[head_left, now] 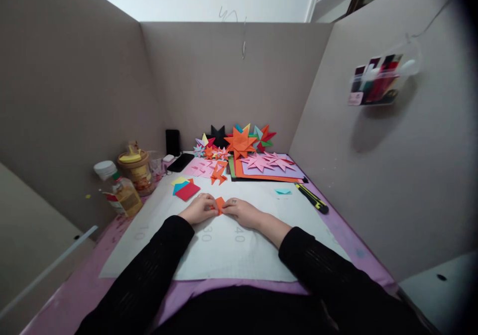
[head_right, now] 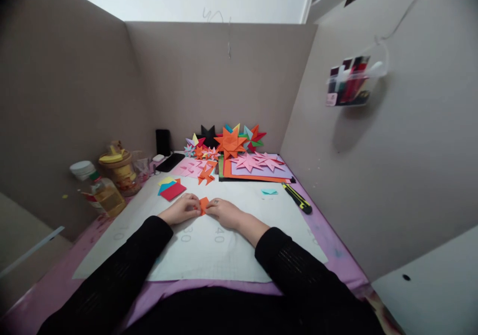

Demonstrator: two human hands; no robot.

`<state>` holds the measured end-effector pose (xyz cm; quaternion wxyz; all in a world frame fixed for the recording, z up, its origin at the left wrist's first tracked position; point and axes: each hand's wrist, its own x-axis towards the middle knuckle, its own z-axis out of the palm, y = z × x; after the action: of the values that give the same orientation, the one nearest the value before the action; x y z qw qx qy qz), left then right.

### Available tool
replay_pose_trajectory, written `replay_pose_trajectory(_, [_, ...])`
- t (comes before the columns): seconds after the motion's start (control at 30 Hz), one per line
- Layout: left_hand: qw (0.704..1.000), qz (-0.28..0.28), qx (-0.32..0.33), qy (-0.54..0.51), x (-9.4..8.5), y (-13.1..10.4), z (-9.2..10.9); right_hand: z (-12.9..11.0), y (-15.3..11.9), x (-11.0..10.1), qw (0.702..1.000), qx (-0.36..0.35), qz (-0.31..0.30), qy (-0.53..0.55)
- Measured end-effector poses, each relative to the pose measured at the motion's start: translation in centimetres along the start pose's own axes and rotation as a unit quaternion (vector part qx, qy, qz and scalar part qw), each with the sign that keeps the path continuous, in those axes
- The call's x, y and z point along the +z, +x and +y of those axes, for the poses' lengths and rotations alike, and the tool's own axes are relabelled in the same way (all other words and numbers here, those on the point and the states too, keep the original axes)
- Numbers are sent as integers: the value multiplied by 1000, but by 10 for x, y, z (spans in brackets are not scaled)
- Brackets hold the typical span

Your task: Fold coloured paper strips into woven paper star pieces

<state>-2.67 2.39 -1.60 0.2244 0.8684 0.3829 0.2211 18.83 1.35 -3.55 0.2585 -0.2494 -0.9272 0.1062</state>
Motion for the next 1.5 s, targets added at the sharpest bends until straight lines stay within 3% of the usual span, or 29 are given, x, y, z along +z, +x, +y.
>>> replay_pose_trajectory(0.13, [1000, -15, 5, -8, 0, 1, -2, 4, -3, 4, 1000, 3, -11, 20])
replay_pose_trajectory(0.47, [997, 37, -36, 52, 9, 5, 3, 5, -10, 2, 993, 71, 4, 92])
replay_pose_trajectory(0.83, [991, 76, -88, 71, 17, 10, 6, 1, -9, -1, 995, 31, -6, 91])
replay_pose_trajectory(1.5, [984, 87, -128, 92, 20, 13, 2, 10, -12, 6, 997, 39, 1, 70])
